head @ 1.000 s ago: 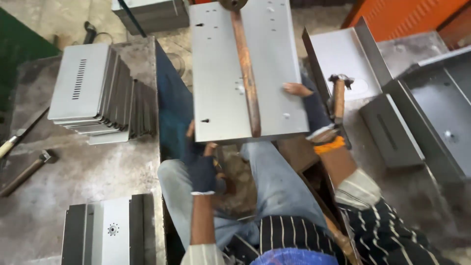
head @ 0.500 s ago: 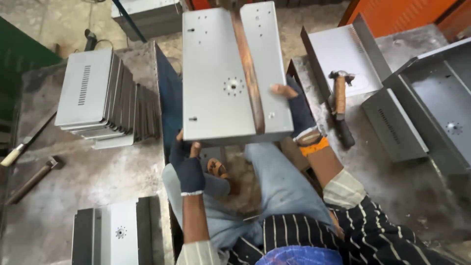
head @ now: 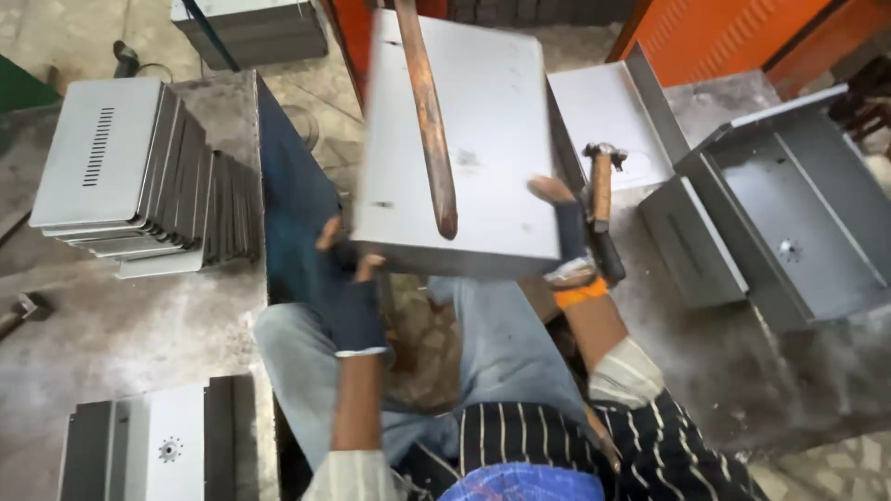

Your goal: Assembling and welding metal enclosures using a spot welder and a hammer.

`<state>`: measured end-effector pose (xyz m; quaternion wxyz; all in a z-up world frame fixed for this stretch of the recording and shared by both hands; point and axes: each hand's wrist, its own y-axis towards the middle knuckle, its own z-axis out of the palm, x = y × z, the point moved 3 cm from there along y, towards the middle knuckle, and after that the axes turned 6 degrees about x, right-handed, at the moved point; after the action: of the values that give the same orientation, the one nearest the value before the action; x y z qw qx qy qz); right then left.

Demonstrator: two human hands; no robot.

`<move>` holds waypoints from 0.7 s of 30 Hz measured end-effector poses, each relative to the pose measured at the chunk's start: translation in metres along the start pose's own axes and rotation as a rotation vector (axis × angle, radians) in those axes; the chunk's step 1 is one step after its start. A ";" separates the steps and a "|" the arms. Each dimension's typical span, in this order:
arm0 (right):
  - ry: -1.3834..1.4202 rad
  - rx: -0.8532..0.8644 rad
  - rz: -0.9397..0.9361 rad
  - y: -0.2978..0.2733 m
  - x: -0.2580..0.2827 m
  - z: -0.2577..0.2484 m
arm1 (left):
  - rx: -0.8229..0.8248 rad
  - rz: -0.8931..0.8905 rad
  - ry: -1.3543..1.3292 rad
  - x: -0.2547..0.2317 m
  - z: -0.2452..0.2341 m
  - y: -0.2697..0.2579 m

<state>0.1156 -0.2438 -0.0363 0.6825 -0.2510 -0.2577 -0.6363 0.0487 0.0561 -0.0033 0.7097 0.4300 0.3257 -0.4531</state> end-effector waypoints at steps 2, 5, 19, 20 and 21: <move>-0.179 -0.042 -0.134 -0.037 0.031 0.031 | -0.071 -0.016 0.080 0.011 0.040 -0.017; -0.541 -0.146 -0.121 -0.050 0.023 -0.016 | -0.316 -0.098 0.385 0.176 0.008 -0.038; -1.953 0.330 -0.081 0.037 0.049 0.124 | 0.358 0.085 0.395 0.037 0.055 0.066; -1.940 0.285 -0.085 0.037 0.052 0.129 | 0.369 0.052 0.325 0.034 0.056 0.064; -1.927 0.239 -0.089 0.037 0.054 0.135 | 0.378 0.019 0.256 0.031 0.056 0.063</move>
<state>0.1513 -0.1912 0.0998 0.1754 -0.5835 -0.7780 -0.1528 0.1224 0.0076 0.0136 0.5736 0.6123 0.3183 -0.4413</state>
